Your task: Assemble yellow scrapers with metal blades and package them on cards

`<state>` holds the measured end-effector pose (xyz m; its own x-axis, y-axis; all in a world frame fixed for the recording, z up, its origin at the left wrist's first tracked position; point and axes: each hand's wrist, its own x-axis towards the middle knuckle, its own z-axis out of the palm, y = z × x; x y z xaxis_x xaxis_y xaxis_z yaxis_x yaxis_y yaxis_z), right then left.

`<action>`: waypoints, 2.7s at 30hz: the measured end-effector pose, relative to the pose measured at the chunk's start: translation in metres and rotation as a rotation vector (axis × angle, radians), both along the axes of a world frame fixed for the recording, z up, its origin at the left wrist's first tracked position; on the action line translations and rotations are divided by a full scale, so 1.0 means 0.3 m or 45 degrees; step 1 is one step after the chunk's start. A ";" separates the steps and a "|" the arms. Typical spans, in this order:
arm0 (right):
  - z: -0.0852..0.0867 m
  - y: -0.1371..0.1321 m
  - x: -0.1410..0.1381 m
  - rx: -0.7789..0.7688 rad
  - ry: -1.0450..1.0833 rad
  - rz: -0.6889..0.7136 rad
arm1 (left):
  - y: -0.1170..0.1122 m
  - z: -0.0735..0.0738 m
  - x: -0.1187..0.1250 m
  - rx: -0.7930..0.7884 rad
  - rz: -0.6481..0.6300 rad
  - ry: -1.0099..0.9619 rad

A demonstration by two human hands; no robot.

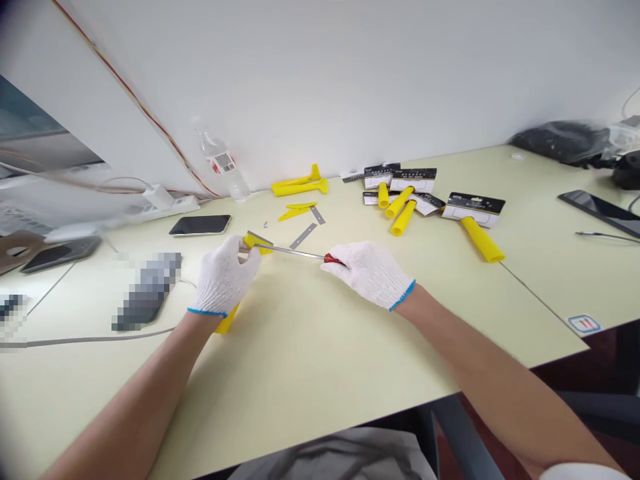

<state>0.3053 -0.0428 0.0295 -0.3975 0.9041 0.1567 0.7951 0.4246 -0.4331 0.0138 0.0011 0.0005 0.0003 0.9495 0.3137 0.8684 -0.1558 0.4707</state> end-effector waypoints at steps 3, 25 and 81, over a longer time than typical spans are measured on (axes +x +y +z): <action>0.022 0.005 0.003 -0.100 0.064 0.034 | -0.002 0.001 0.001 0.013 -0.009 0.023; 0.067 0.040 0.022 -0.680 0.242 -0.056 | -0.017 0.020 0.012 0.010 0.067 0.142; -0.046 -0.032 0.154 0.021 -0.438 -0.322 | -0.048 0.077 0.058 -0.453 0.044 -1.267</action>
<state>0.3514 -0.0526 0.0156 -0.1954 0.9783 0.0689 0.9720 0.2025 -0.1190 0.0311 -0.0135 0.0235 -0.1329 0.9814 -0.1389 0.0674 0.1488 0.9866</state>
